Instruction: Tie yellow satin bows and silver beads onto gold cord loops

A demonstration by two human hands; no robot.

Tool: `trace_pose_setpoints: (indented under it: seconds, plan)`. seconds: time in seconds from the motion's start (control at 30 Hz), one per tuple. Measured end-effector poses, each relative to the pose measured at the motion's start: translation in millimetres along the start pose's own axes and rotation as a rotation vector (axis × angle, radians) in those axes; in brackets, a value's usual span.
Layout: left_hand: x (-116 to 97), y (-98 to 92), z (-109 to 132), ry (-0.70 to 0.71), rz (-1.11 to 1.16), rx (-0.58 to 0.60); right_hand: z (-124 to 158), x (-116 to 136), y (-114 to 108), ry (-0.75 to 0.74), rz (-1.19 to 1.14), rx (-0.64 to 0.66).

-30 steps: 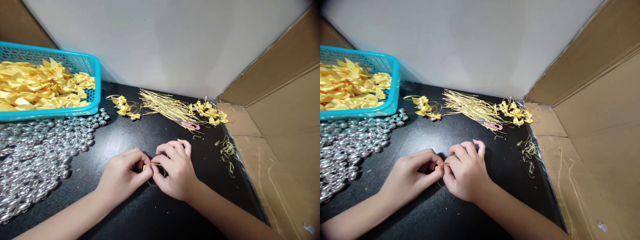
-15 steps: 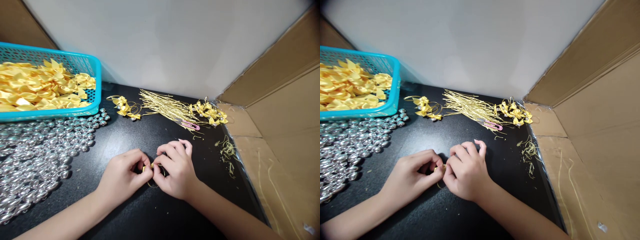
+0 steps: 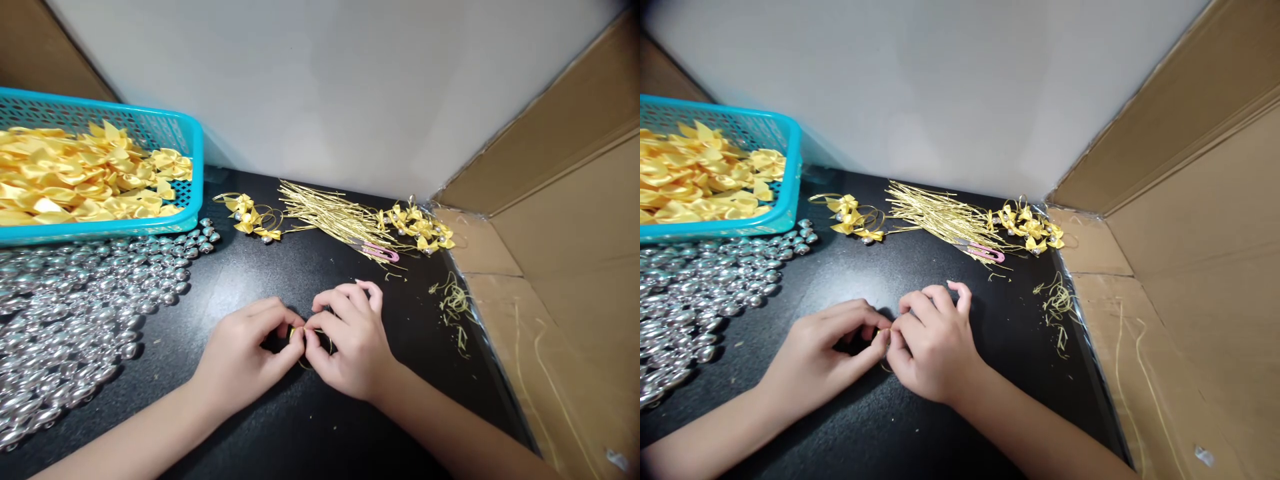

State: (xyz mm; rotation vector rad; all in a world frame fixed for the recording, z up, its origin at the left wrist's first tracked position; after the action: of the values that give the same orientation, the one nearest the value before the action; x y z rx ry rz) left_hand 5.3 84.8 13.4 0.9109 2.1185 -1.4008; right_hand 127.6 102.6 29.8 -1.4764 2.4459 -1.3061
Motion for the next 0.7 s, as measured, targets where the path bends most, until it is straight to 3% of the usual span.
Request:
trace_pose_setpoints:
  seconds: [0.23, 0.7]
  plan:
    - [-8.1, -2.7, -0.4, 0.126, -0.042, -0.023, 1.7, -0.4, 1.3, 0.011, -0.003, 0.019]
    - [-3.8, -3.0, -1.6, 0.024, -0.048, -0.014, 1.2, -2.1, 1.7, 0.040, -0.003, 0.033]
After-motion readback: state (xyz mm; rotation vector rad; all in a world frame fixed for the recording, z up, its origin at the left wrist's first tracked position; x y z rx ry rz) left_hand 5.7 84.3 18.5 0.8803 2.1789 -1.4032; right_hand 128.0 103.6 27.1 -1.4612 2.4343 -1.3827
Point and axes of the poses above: each hand's wrist, its own z-axis away from the middle knuckle, its own y-axis out of the palm, x = y × z, the point moved 7 cm from there along -z, towards the middle knuckle, and after that the axes turned 12 degrees about -x, right-handed, at the moved point
